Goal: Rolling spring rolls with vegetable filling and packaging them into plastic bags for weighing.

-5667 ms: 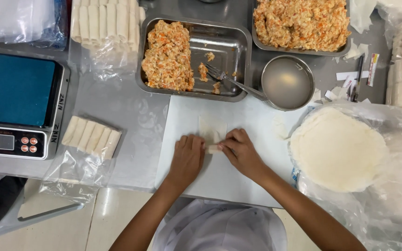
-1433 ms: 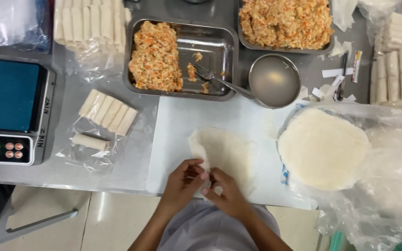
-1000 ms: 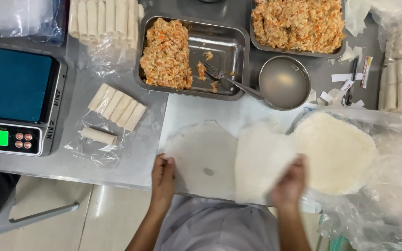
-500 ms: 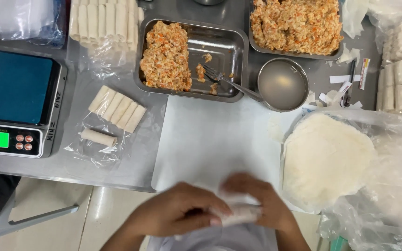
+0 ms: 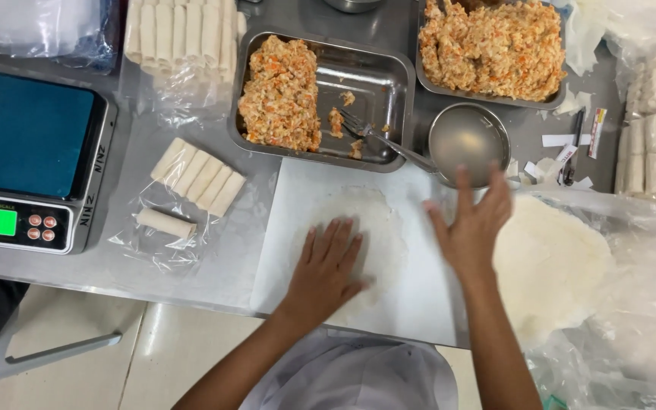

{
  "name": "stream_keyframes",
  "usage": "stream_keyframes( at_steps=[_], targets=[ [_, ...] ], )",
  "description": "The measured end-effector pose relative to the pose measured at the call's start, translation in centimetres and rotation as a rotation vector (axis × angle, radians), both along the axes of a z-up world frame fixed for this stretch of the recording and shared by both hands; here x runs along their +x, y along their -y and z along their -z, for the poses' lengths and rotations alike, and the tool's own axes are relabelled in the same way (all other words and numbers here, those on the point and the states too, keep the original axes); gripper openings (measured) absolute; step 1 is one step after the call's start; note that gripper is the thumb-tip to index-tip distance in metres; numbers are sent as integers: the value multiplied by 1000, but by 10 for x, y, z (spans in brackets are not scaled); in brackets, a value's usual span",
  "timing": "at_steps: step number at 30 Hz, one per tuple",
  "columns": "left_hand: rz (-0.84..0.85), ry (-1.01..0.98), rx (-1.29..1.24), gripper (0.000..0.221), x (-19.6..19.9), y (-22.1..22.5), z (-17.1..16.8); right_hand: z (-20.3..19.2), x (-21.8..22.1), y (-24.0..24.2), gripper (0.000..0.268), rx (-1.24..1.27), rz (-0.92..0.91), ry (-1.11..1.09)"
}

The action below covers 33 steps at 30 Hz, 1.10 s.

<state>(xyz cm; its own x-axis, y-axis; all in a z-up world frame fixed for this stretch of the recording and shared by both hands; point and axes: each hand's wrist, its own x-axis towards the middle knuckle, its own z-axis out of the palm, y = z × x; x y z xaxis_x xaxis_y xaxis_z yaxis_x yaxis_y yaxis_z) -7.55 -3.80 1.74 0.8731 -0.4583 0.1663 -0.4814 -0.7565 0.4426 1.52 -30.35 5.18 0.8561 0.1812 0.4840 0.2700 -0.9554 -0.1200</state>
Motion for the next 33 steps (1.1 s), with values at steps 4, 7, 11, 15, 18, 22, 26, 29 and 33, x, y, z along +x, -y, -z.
stream_keyframes(
  at_steps=[4,7,11,15,18,22,26,29,33],
  targets=[
    [-41,67,105,89,-21,-5,8,19,24,37,69,-219,108,12],
    [-137,124,155,90,-21,-13,4,11,28,20,72,-197,103,17],
    [-190,-30,138,94,-12,-14,11,18,7,-56,80,-227,-126,-318],
    [-228,43,205,94,-10,-10,12,54,7,-79,78,-341,-382,-228],
    [-238,69,172,93,-11,-9,12,53,29,-65,80,-397,-291,-194],
    [-242,87,180,96,-10,-10,16,53,25,-75,79,-342,-438,-113],
    [-203,-3,162,102,-12,-11,20,40,67,-59,49,-326,-433,66],
    [-181,-69,142,105,-10,-14,15,21,102,-57,27,-340,-300,34],
    [-207,-137,-86,105,-11,-21,9,20,133,-64,19,-450,-161,-334]
  ],
)
